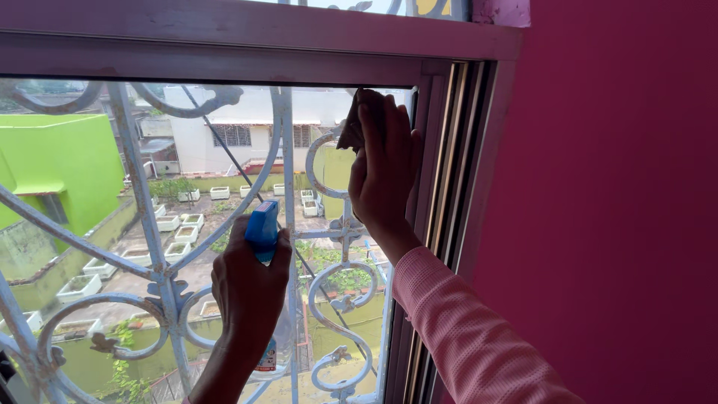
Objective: The person cleans the window by wiping the glass pane and frame with a cloth while holding a spray bottle.
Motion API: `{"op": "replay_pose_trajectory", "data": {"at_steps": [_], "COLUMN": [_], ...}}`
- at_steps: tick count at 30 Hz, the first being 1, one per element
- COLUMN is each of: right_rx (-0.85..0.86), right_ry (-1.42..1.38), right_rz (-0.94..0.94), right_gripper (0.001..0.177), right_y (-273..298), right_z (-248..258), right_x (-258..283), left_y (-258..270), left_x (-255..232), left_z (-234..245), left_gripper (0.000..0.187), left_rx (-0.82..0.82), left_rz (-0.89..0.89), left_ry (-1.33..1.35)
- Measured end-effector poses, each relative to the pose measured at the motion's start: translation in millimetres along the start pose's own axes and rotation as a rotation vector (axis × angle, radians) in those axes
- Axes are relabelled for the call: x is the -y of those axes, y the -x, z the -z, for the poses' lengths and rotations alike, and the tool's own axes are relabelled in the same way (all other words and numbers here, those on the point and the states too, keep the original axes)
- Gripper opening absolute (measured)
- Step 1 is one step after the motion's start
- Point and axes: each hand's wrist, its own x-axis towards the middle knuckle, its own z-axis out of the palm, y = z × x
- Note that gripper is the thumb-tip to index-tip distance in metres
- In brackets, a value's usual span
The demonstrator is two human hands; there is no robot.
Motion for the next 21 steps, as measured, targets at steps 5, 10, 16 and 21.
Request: {"op": "replay_pose_trajectory", "data": {"at_steps": [5, 10, 16, 21], "right_rx": [0.044, 0.05, 0.074, 0.081], "right_ry": [0.013, 0.01, 0.007, 0.005], "right_rz": [-0.009, -0.028, -0.075, -0.088], "right_gripper": [0.059, 0.06, 0.061, 0.06], "right_y": [23.6, 53.9, 83.0, 84.2], "right_z": [4.3, 3.6, 9.3, 9.5], "right_x": [-2.8, 0.5, 10.9, 14.1], "left_y": [10.9, 28.1, 40.0, 42.5], "left_x": [-10.2, -12.7, -9.5, -8.4], "left_z": [-16.0, -36.6, -47.5, -52.9], "left_gripper": [0.033, 0.031, 0.034, 0.034], "left_rx": [0.023, 0.04, 0.008, -0.013], "left_rz": [0.023, 0.043, 0.026, 0.023], "left_ry": [-0.001, 0.044, 0.023, 0.041]}}
